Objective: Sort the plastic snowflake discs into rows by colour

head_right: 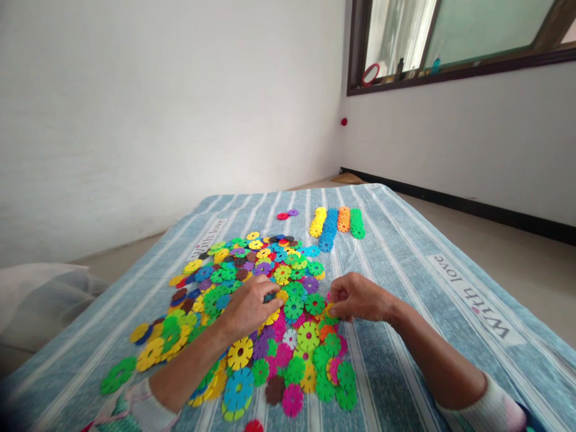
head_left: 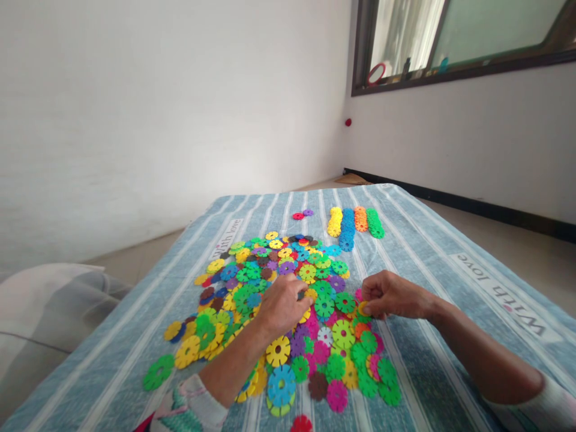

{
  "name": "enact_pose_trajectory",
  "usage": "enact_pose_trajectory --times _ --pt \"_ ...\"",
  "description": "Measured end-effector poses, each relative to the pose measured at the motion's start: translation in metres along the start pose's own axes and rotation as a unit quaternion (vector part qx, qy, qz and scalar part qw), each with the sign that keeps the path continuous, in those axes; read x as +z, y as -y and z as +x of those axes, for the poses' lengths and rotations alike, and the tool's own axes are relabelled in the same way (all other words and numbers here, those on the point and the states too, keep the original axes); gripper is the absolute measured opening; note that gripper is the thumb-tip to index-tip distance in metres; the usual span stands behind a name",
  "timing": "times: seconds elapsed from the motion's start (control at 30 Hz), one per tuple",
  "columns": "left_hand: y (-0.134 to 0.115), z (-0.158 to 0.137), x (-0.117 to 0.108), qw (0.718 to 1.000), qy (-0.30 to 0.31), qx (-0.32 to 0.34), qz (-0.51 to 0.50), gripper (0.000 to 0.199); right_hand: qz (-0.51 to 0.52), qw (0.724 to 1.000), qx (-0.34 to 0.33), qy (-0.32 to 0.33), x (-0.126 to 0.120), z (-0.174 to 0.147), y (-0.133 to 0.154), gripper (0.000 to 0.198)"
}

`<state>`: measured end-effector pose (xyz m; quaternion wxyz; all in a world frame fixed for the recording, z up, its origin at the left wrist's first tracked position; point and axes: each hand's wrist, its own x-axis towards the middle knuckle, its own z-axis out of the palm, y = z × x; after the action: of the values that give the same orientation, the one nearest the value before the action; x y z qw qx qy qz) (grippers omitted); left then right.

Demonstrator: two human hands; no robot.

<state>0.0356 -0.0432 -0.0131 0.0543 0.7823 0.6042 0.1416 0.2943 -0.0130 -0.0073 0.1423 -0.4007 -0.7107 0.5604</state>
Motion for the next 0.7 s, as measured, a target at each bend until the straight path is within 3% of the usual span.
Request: enact_pose_trajectory --times 0.27,0.7 --pt "-0.004 0.002 0.0 0.999 -0.003 -0.023 -0.042 0.004 0.016 1.0 -0.006 0.0 0.001 0.001 -0.002 0.015" --pt "0.017 0.007 -0.013 0.962 0.013 -0.087 -0.257 0.016 0.045 0.998 -0.032 -0.033 0.005 0.001 0.005 0.022"
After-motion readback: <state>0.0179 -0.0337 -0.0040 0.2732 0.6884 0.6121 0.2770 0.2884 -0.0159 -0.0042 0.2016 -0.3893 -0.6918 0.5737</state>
